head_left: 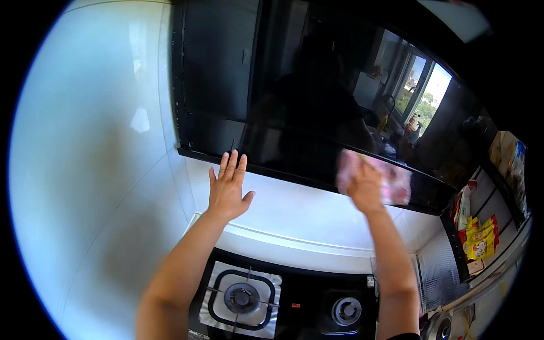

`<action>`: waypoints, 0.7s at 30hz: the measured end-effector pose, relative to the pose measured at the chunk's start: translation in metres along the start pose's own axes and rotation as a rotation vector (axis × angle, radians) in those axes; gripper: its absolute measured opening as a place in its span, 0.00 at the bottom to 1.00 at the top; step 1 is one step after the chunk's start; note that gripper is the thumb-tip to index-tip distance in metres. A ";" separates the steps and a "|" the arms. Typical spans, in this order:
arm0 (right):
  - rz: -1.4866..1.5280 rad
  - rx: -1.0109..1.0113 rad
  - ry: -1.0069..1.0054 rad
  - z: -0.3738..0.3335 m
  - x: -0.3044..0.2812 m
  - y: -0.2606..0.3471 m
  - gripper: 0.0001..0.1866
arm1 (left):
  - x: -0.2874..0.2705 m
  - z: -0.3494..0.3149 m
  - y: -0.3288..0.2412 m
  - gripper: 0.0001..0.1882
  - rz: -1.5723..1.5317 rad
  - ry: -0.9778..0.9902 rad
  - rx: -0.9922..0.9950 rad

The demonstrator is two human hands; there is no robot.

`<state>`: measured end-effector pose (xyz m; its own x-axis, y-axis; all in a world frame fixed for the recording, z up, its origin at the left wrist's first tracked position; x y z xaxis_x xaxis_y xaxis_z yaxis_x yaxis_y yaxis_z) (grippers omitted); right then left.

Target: The person rinses a cloth in a sink, wrings it out, and then uses it to wipe the exterior surface and surrounding wall of a kitchen extractor hood.

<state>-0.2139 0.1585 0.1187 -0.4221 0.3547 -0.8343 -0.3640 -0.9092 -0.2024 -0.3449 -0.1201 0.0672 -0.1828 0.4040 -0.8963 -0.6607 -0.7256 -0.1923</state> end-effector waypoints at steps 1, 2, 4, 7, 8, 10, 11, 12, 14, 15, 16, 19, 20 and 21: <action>-0.022 -0.124 -0.072 0.014 -0.016 0.059 0.31 | -0.001 -0.006 0.015 0.45 -0.024 -0.073 -0.028; 0.009 -0.185 -0.022 0.034 -0.016 0.103 0.31 | -0.004 -0.010 0.028 0.44 -0.053 -0.153 -0.053; -0.077 -0.332 -0.125 0.059 -0.030 0.179 0.31 | -0.004 -0.017 0.049 0.44 -0.151 -0.224 -0.096; -0.020 -0.402 0.088 0.100 -0.026 0.272 0.30 | 0.001 -0.024 0.081 0.44 -0.182 -0.207 -0.137; 0.001 -0.429 0.097 0.112 -0.021 0.297 0.30 | 0.003 -0.027 0.091 0.44 -0.189 -0.190 -0.150; 0.064 -0.419 0.166 0.126 -0.019 0.329 0.30 | 0.006 -0.029 0.106 0.45 -0.201 -0.160 -0.168; 0.078 -0.417 0.148 0.129 -0.019 0.330 0.30 | 0.008 -0.029 0.111 0.45 -0.208 -0.145 -0.172; 0.089 -0.411 0.132 0.131 -0.019 0.329 0.30 | 0.010 -0.029 0.113 0.45 -0.218 -0.129 -0.172; 0.112 -0.409 0.127 0.129 -0.022 0.331 0.30 | 0.006 -0.030 0.121 0.46 -0.241 -0.108 -0.195; 0.113 -0.405 0.144 0.124 -0.024 0.327 0.30 | 0.008 -0.031 0.120 0.46 -0.269 -0.101 -0.204; 0.115 -0.404 0.154 0.119 -0.027 0.323 0.30 | 0.007 -0.031 0.120 0.46 -0.294 -0.100 -0.214; 0.063 -0.289 0.145 0.098 -0.009 0.270 0.26 | 0.002 -0.029 0.117 0.47 -0.339 -0.116 -0.179; 0.050 -0.219 0.059 0.084 -0.013 0.241 0.25 | 0.000 -0.027 0.114 0.47 -0.352 -0.116 -0.165; 0.063 -0.199 -0.009 0.070 -0.016 0.211 0.25 | 0.000 -0.026 0.111 0.46 -0.338 -0.091 -0.178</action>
Point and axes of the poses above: each hand's wrist, its own z-axis towards the middle knuckle, its own x-axis out of the palm, y = z × x, the point moved 7 cm from there along z, towards the middle knuckle, and after that the axes turned 9 degrees about y, right-handed, at the moved point
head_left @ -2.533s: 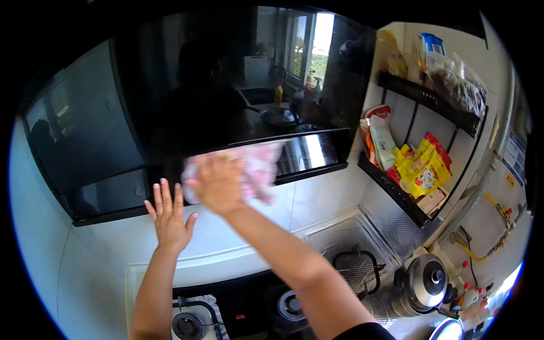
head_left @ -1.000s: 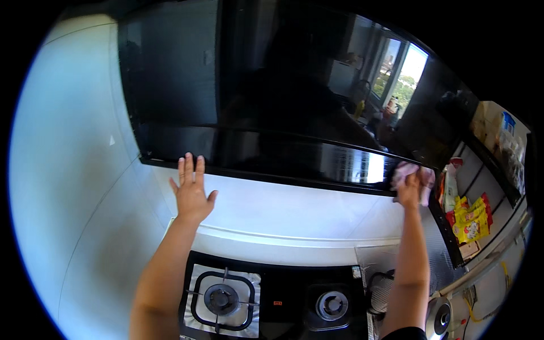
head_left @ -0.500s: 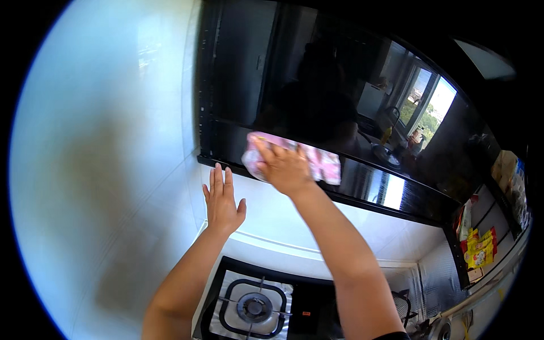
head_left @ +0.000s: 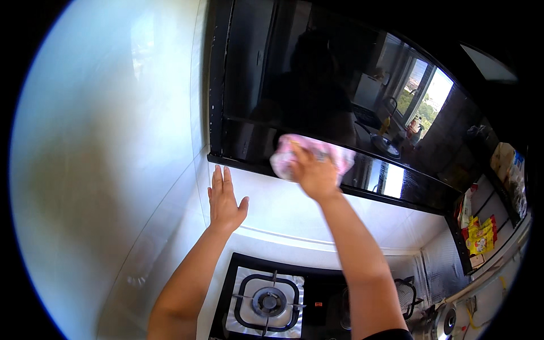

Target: The person rinses a cloth in a sink, wrings it out, and then uses it to wipe the exterior surface and surrounding wall of a kitchen extractor hood.

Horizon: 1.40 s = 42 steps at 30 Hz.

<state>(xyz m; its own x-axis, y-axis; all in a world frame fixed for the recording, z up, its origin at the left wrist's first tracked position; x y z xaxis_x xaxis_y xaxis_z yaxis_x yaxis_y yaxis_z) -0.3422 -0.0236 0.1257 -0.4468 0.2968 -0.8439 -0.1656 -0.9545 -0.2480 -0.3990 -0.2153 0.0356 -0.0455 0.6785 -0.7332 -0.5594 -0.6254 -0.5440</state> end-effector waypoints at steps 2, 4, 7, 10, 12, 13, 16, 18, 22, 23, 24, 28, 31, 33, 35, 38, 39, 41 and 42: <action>-0.072 0.176 0.011 -0.033 -0.001 -0.055 0.27 | -0.009 -0.002 0.001 0.47 0.036 0.003 -0.013; -0.169 0.342 -0.055 -0.071 0.002 -0.127 0.30 | -0.011 -0.002 -0.003 0.47 0.030 0.009 -0.015; -0.080 0.635 -0.301 -0.147 0.010 -0.247 0.28 | -0.009 0.002 -0.006 0.47 -0.091 -0.001 -0.006; -0.145 0.730 -0.705 -0.184 0.005 -0.255 0.20 | -0.007 0.006 0.008 0.47 -0.274 -0.070 -0.035; -0.124 0.924 -1.036 -0.192 0.020 -0.237 0.15 | 0.000 0.008 0.011 0.45 -0.415 -0.070 -0.120; -0.232 1.099 -1.060 -0.186 0.036 -0.217 0.13 | 0.004 0.009 0.010 0.45 -0.553 -0.052 -0.163; 0.441 1.143 -1.132 -0.143 0.048 -0.140 0.18 | 0.011 0.005 -0.003 0.41 -0.867 -0.025 -0.314; 0.687 1.263 -1.396 -0.114 0.075 -0.083 0.15 | 0.033 0.016 -0.002 0.40 -1.050 -0.008 -0.344; 2.096 1.261 -1.111 -0.056 0.091 0.026 0.07 | 0.055 0.017 -0.038 0.37 -1.313 0.005 -0.432; 2.345 1.075 -1.047 -0.050 0.072 0.030 0.09 | 0.077 0.025 -0.033 0.36 -1.478 0.051 -0.484; 2.431 1.030 -1.006 -0.048 0.075 0.026 0.07 | 0.077 0.024 -0.049 0.36 -1.506 0.099 -0.483; 2.265 0.682 -1.034 -0.096 0.083 -0.094 0.04 | 0.102 0.014 -0.113 0.40 -1.566 0.236 -0.466; 1.875 0.792 -1.166 -0.168 0.075 -0.219 0.05 | 0.126 0.007 -0.150 0.41 -1.582 0.307 -0.460; 1.789 0.904 -1.165 -0.212 0.073 -0.293 0.07 | 0.144 0.004 -0.178 0.41 -1.594 0.340 -0.458; 1.726 0.845 -1.248 -0.248 0.076 -0.361 0.10 | 0.158 0.000 -0.203 0.41 -1.612 0.358 -0.429; 1.625 0.990 -1.242 -0.295 0.072 -0.443 0.09 | 0.173 -0.001 -0.219 0.41 -1.645 0.331 -0.376; 1.550 1.005 -1.224 -0.310 0.073 -0.467 0.09 | 0.180 -0.001 -0.224 0.41 -1.659 0.307 -0.366; 1.502 1.023 -1.269 -0.334 0.077 -0.504 0.10 | 0.185 -0.003 -0.226 0.41 -1.613 0.191 -0.462; 1.535 1.003 -1.322 -0.344 0.078 -0.522 0.10 | 0.186 -0.001 -0.225 0.40 -1.602 0.181 -0.463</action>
Point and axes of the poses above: each hand's wrist, its own z-axis towards the middle knuckle, its own x-axis out of the palm, y = z × x, the point moved 7 cm from there along z, towards the middle knuckle, and after that the axes turned 9 degrees about y, right-handed, at the moved point
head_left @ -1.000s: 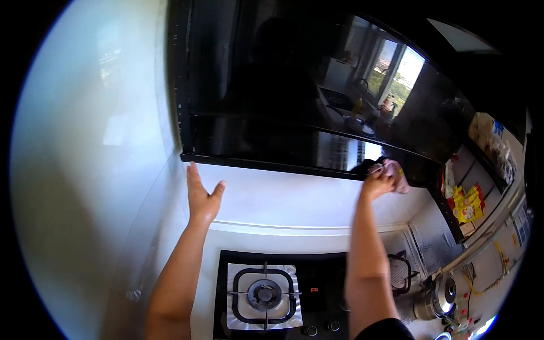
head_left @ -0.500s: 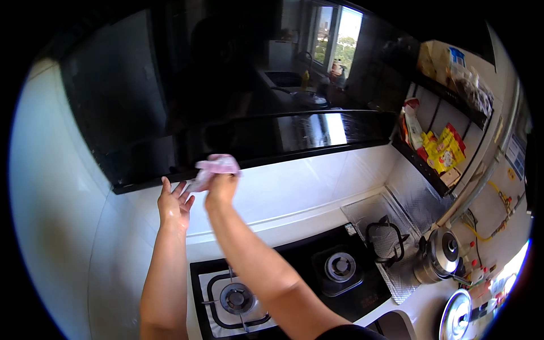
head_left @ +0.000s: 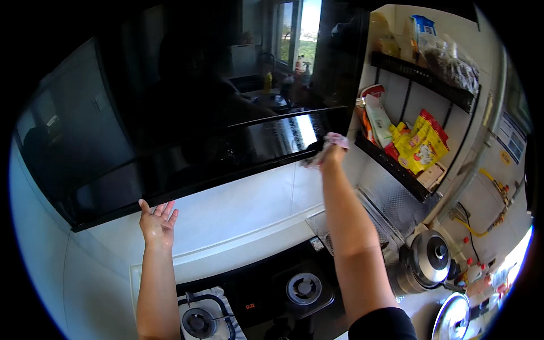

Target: The person rinses a cloth in a sink, wrings it out, and then uses it to wipe the exterior surface and surrounding wall of a kitchen extractor hood.

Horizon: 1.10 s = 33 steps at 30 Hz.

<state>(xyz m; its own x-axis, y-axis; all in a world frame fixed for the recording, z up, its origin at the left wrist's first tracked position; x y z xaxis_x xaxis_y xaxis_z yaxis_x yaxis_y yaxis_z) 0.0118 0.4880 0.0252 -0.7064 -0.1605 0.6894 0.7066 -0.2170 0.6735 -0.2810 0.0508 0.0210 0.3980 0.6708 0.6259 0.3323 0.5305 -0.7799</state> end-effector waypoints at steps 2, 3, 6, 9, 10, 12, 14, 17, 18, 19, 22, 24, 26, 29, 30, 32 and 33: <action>0.158 0.217 -0.089 0.011 -0.006 -0.007 0.12 | -0.007 0.004 -0.003 0.40 0.027 0.000 0.011; 0.211 0.292 -0.105 0.015 -0.007 -0.009 0.14 | -0.008 0.007 -0.001 0.40 0.035 0.021 0.001; 0.231 0.326 -0.155 0.028 -0.010 -0.038 0.18 | -0.002 -0.002 -0.008 0.36 0.110 0.010 -0.005; 0.131 -0.169 -0.027 -0.021 0.028 -0.042 0.06 | -0.002 -0.004 -0.010 0.39 0.159 0.041 -0.029; 0.048 -0.227 -0.065 -0.033 0.035 -0.066 0.06 | 0.003 -0.005 -0.009 0.42 0.164 0.066 -0.026; 0.107 -0.045 -0.116 -0.125 0.098 -0.091 0.06 | -0.012 -0.006 -0.017 0.45 0.222 0.089 -0.056; 0.212 0.291 -0.080 -0.244 0.172 -0.058 0.08 | -0.027 -0.013 -0.025 0.43 0.177 0.081 -0.101; 0.225 0.446 -0.007 -0.353 0.242 -0.087 0.14 | -0.085 -0.024 -0.048 0.39 0.082 -0.048 -0.089; 0.205 0.513 0.055 -0.387 0.265 -0.094 0.15 | -0.110 -0.030 -0.060 0.38 0.102 -0.096 -0.056; 0.183 0.573 0.118 -0.420 0.287 -0.097 0.16 | -0.133 -0.035 -0.072 0.38 0.080 -0.120 -0.034; 0.402 0.707 0.182 -0.497 0.346 -0.115 0.11 | -0.199 -0.051 -0.113 0.37 0.038 -0.174 0.038; 0.476 0.743 0.215 -0.549 0.382 -0.148 0.10 | -0.243 -0.062 -0.134 0.37 0.005 -0.222 0.062; 0.575 0.830 0.224 -0.594 0.414 -0.168 0.09 | -0.279 -0.070 -0.152 0.36 0.005 -0.254 0.083; 0.664 1.080 0.345 -0.651 0.450 -0.193 0.13 | -0.308 -0.082 -0.165 0.35 0.008 -0.290 0.057; 0.616 1.126 0.375 -0.660 0.455 -0.206 0.12 | -0.314 -0.081 -0.167 0.34 0.008 -0.308 0.045; 0.581 1.187 0.577 -0.676 0.462 -0.215 0.10 | -0.332 -0.080 -0.165 0.34 -0.011 -0.278 0.042; 0.561 1.210 0.677 -0.678 0.460 -0.218 0.10 | -0.335 -0.079 -0.165 0.34 -0.021 -0.258 0.038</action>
Point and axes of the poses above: each hand's wrist, its own z-axis towards the middle knuckle, its own x-axis out of the palm, y = z × x, the point moved 7 cm from there along z, towards the middle knuckle, and after that the axes turned 9 degrees about y, right-handed, at the moved point
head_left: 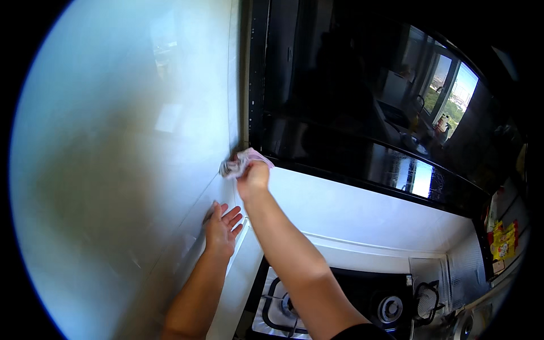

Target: The person rinses a cloth in a sink, wrings it out, and then uses it to wipe the exterior surface and surrounding wall of a kitchen extractor hood.

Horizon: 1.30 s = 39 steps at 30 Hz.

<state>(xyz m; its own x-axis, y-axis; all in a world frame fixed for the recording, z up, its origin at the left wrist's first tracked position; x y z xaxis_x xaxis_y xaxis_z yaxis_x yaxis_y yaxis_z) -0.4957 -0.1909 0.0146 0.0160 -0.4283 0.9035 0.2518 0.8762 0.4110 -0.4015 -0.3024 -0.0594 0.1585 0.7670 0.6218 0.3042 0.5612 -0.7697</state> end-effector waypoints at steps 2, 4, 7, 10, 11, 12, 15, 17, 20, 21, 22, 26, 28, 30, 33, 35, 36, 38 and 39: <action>-0.138 0.174 0.304 -0.036 0.015 0.021 0.08 | 0.004 0.000 0.006 0.35 -0.047 0.002 -0.044; -0.160 0.228 0.285 -0.066 -0.003 0.030 0.11 | 0.012 0.002 0.018 0.35 -0.106 0.023 -0.057; -0.038 0.324 0.309 -0.115 0.009 0.059 0.20 | 0.056 -0.006 0.025 0.31 -0.501 0.439 0.007; -0.138 0.456 0.466 -0.124 -0.028 0.099 0.23 | 0.109 -0.036 0.017 0.29 -0.724 0.645 0.026; -0.190 0.526 0.570 -0.130 -0.019 0.104 0.24 | 0.119 -0.047 0.005 0.29 -0.732 0.666 0.055; -0.296 0.548 0.351 -0.140 -0.029 0.113 0.21 | 0.124 -0.055 0.000 0.30 -0.713 0.661 0.038; -0.617 0.626 0.092 -0.155 -0.024 0.134 0.19 | 0.142 -0.067 -0.010 0.34 -0.664 0.736 -0.032; -0.872 0.572 -0.022 -0.163 -0.007 0.153 0.19 | 0.144 -0.067 -0.003 0.34 -0.573 0.781 -0.238; -1.100 0.347 0.130 -0.144 0.029 0.163 0.19 | 0.152 -0.051 -0.030 0.26 -0.387 0.838 -0.068; -1.198 0.218 0.190 -0.142 0.059 0.170 0.16 | 0.163 -0.053 -0.061 0.22 -0.283 0.819 0.101; -1.312 0.067 0.294 -0.135 0.089 0.177 0.13 | 0.176 -0.054 -0.092 0.18 -0.188 0.802 0.264; -2.020 -0.750 0.095 -0.119 0.186 0.244 0.08 | 0.234 -0.066 -0.207 0.03 -0.319 1.021 0.372; -2.017 -0.949 0.008 -0.130 0.212 0.261 0.08 | 0.247 -0.052 -0.259 0.03 -0.361 0.819 0.587; -2.063 -1.609 0.060 -0.155 0.227 0.264 0.08 | 0.278 -0.041 -0.295 0.05 -0.414 0.730 0.733; -2.401 -1.541 -0.166 -0.146 0.226 0.264 0.24 | 0.329 -0.029 -0.347 0.18 1.006 0.063 1.685; -2.599 -1.316 -0.363 -0.130 0.209 0.273 0.35 | 0.334 -0.037 -0.309 0.27 1.373 -0.329 1.788; -2.656 -1.301 -0.339 -0.128 0.201 0.275 0.35 | 0.331 -0.021 -0.291 0.29 1.537 -0.342 1.774; -2.760 -1.266 -0.284 -0.124 0.186 0.280 0.36 | 0.313 -0.004 -0.269 0.29 1.444 -0.188 1.699; -2.784 -1.242 -0.275 -0.124 0.184 0.282 0.37 | 0.303 0.000 -0.258 0.28 1.399 -0.155 1.662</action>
<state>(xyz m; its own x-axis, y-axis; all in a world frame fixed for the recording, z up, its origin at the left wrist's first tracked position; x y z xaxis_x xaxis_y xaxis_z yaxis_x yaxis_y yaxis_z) -0.3020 -0.0497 0.2822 -0.7310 0.4502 -0.5128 -0.3708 -0.8929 -0.2554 -0.4319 -0.2149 0.3271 -0.5890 0.7699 -0.2458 -0.7896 -0.6130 -0.0283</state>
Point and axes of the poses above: each hand's wrist, its own z-axis towards the middle knuckle, its own x-axis out of the palm, y = z × x, the point moved 7 cm from there along z, towards the middle knuckle, and after that the axes turned 9 degrees about y, right-handed, at the moved point
